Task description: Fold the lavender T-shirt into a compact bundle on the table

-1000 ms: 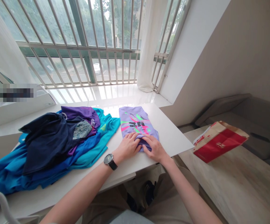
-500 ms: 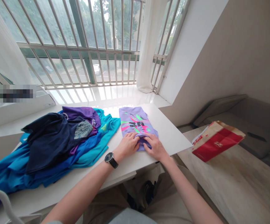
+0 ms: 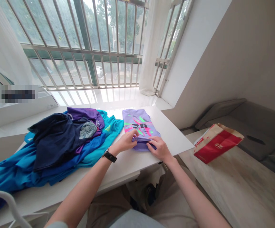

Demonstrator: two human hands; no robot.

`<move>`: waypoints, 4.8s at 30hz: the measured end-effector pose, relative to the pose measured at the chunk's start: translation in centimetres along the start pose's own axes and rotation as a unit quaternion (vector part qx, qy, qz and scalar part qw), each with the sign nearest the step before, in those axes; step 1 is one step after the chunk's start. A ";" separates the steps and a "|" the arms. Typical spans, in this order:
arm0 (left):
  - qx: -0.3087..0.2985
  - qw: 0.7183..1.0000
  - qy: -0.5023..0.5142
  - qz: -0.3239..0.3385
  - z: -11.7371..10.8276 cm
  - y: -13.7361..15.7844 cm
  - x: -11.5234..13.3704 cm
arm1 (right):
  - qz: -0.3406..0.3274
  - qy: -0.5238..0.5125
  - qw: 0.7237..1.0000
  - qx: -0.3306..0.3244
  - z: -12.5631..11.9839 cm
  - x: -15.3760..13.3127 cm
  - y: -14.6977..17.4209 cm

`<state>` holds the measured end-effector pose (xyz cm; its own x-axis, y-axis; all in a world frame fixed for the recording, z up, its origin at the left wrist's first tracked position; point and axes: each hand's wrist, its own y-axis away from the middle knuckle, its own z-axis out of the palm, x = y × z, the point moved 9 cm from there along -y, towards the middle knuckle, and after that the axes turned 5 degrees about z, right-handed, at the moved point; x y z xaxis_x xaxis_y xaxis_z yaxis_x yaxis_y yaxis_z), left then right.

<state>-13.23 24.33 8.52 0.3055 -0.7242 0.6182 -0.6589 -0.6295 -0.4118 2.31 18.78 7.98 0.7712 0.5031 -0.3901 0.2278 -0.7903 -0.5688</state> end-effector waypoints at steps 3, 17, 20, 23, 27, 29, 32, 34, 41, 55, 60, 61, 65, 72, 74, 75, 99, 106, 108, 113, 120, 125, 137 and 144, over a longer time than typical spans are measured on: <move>-0.026 0.999 0.024 0.011 -0.3 0.0 0.1 | 0.012 -0.009 1.000 0.027 -0.7 0.2 0.1; -0.057 0.996 0.071 -0.005 -0.7 -0.2 0.7 | -0.007 0.020 1.000 -0.012 0.4 -0.2 0.0; -0.063 0.997 0.043 0.003 -0.4 -0.1 1.4 | -0.006 0.020 1.000 -0.011 0.6 -0.1 0.1; -0.084 0.996 -0.027 0.018 0.5 0.1 1.9 | 0.006 0.006 1.000 -0.011 0.5 0.0 0.0; -0.119 0.989 -0.087 0.004 1.1 0.3 1.7 | 0.093 -0.099 0.991 0.019 -0.5 2.3 -0.1; -0.139 0.987 -0.085 -0.001 1.2 0.3 1.8 | 0.175 -0.194 0.964 0.053 -1.1 5.0 0.2; -0.170 0.983 -0.074 -0.003 1.2 0.4 2.0 | 0.281 -0.308 0.904 0.091 -1.1 8.7 1.0; -0.186 0.980 -0.072 -0.003 1.3 0.4 2.2 | 0.305 -0.321 0.893 0.081 -0.9 9.5 1.2; -0.179 0.979 -0.096 -0.015 1.5 0.6 1.6 | 0.168 -0.195 0.966 -0.019 -0.5 4.6 0.0; -0.100 0.970 -0.218 0.041 3.6 0.2 3.1 | 0.020 -0.023 0.998 0.047 -2.6 0.4 3.1; -0.080 0.974 -0.213 0.004 3.3 -0.1 2.6 | 0.024 0.001 0.999 0.021 -2.3 0.4 5.1; -0.076 0.974 -0.212 -0.004 3.2 -0.1 2.5 | 0.027 0.006 1.000 0.002 -2.1 0.6 5.0; -0.068 0.977 -0.196 -0.036 3.2 -0.1 1.9 | 0.032 0.019 0.996 -0.085 -1.1 1.2 3.9; -0.063 0.979 -0.185 -0.051 3.0 -0.1 1.5 | -0.030 0.035 0.993 -0.110 -0.7 0.4 2.5; -0.067 0.978 -0.198 -0.027 3.1 -0.1 2.0 | -0.031 0.025 0.994 -0.102 -0.7 0.4 2.4; -0.069 0.976 -0.206 -0.005 3.2 -0.1 2.4 | -0.025 0.016 0.995 -0.096 -0.7 0.4 2.4; -0.126 0.952 -0.261 0.098 4.8 0.2 4.2 | 0.069 0.095 0.993 0.015 -1.5 1.8 1.5; -0.150 0.945 -0.272 0.105 4.9 0.2 4.5 | 0.054 0.093 0.994 -0.033 -1.4 1.6 2.5; -0.152 0.947 -0.263 0.102 4.9 0.2 4.4 | 0.057 0.076 0.995 -0.036 -1.3 1.8 2.8; -0.143 0.955 -0.235 0.108 5.0 0.3 4.4 | 0.059 0.066 0.996 -0.027 -1.6 2.1 3.4; -0.149 0.950 -0.237 0.136 5.6 0.4 4.5 | 0.066 0.071 0.995 -0.006 -1.9 1.8 3.7; -0.155 0.950 -0.239 0.130 5.6 0.4 4.4 | 0.074 0.056 0.996 0.003 -1.9 1.8 3.6; -0.133 0.957 -0.230 0.118 5.1 0.2 4.8 | 0.067 0.070 0.995 0.033 -2.3 1.6 3.7; -0.143 0.952 -0.235 0.133 5.3 0.4 4.8 | 0.053 0.078 0.995 0.015 -2.2 1.3 3.7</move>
<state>-8.41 19.12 7.78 0.3319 -0.9355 0.1213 -0.8953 -0.3529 -0.2719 5.46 15.69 6.95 0.8733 0.3558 -0.3327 0.1251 -0.8239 -0.5528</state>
